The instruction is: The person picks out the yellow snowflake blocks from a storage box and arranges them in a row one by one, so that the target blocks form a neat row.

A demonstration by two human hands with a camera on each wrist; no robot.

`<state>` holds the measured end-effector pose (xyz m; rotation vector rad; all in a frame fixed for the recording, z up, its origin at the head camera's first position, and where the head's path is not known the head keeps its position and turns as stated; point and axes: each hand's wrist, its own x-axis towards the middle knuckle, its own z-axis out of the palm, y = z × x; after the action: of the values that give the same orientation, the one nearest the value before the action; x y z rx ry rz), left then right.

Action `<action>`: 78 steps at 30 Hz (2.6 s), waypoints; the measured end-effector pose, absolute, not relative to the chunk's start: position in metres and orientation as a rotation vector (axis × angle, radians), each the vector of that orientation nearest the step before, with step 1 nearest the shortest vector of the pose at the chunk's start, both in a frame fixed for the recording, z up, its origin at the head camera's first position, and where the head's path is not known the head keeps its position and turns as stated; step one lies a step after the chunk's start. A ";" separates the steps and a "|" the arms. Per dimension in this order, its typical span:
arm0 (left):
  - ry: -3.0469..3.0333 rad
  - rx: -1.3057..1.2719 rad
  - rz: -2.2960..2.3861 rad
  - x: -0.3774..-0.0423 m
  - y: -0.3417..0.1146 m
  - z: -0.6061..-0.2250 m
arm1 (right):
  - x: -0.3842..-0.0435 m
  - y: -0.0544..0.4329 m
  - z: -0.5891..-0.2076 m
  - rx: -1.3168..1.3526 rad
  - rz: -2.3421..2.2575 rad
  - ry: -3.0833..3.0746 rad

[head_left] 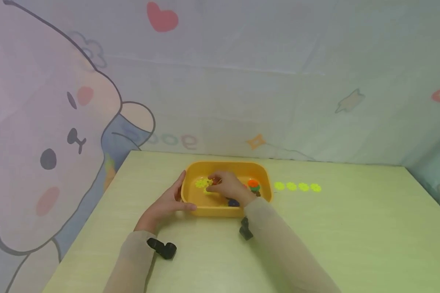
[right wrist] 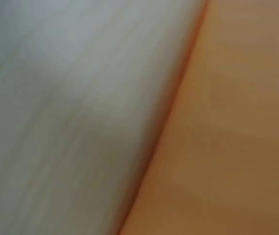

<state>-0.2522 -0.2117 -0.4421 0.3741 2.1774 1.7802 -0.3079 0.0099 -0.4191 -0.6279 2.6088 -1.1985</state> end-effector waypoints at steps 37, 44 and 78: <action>2.183 0.384 1.784 -0.252 -0.210 -0.442 | -0.305 0.003 -0.423 -0.624 -0.829 2.680; 2.196 0.370 1.772 -0.253 -0.211 -0.443 | -0.304 0.002 -0.423 -0.611 -0.823 2.686; 2.205 0.344 1.757 -0.251 -0.209 -0.442 | -0.303 0.005 -0.419 -0.569 -0.849 2.633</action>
<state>-0.2513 -0.2092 -0.4423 0.3436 2.2049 1.7571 -0.3027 0.0047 -0.4189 -0.5694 2.6326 -0.8491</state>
